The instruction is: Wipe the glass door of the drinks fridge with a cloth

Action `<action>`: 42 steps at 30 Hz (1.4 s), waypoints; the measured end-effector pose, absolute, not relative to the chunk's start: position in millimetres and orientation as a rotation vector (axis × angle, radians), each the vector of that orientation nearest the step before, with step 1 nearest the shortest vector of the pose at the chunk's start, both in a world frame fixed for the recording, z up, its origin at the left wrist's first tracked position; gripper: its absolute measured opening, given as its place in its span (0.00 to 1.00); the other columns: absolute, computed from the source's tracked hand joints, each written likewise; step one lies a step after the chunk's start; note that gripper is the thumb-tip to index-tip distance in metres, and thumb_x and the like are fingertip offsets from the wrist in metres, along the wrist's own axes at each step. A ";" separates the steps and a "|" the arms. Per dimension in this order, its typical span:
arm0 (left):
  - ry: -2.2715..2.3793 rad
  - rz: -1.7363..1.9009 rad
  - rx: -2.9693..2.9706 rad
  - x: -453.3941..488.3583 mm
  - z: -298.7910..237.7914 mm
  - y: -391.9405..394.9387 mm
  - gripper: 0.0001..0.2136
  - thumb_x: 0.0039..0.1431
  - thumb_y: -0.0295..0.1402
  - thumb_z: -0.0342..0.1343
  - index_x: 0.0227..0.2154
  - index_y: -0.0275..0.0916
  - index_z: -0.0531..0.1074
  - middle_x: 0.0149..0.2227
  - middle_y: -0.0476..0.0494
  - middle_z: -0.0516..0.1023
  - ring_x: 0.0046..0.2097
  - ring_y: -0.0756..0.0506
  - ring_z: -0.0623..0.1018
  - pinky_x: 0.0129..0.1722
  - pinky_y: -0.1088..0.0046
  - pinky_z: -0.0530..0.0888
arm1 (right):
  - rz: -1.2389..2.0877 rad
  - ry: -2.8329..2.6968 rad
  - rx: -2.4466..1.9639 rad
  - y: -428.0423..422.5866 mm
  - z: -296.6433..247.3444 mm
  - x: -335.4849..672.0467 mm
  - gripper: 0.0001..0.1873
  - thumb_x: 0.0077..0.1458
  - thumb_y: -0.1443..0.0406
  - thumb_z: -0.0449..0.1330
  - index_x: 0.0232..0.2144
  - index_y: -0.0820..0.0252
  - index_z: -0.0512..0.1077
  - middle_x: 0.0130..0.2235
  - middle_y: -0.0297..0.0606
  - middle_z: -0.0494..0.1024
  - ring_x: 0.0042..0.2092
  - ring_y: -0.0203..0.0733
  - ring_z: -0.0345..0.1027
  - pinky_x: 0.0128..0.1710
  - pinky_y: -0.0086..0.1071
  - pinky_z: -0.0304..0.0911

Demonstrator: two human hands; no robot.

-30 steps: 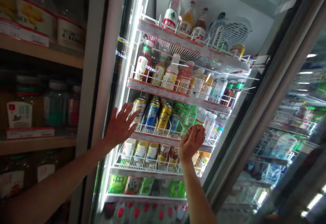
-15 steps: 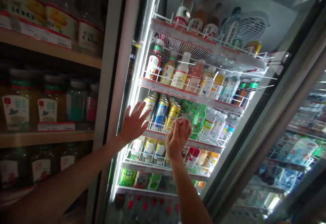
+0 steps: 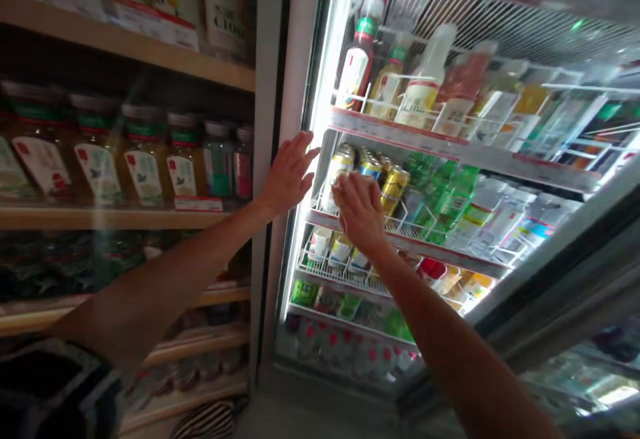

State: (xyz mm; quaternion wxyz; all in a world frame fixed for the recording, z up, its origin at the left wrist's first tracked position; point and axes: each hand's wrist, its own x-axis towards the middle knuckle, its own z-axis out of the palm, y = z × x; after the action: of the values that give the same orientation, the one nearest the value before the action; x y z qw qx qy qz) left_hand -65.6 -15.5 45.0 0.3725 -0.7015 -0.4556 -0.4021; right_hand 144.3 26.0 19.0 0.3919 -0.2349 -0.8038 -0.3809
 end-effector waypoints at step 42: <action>-1.034 -1.257 -1.449 8.3 86.2 13.4 0.27 0.60 0.37 0.48 0.61 0.41 0.51 0.64 0.36 0.50 0.66 0.39 0.48 0.63 0.52 0.43 | -1.001 -1.215 -0.821 69.4 124.7 319.6 0.23 0.57 0.65 0.44 0.52 0.66 0.63 0.51 0.54 0.68 0.55 0.51 0.60 0.52 0.50 0.57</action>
State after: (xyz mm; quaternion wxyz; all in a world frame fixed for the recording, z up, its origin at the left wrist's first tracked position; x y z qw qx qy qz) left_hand 8.3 13.4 86.2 0.4628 -0.5895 -0.4207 -0.5112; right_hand 319.6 69.4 124.7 0.6313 -0.3587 -0.5307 -0.4372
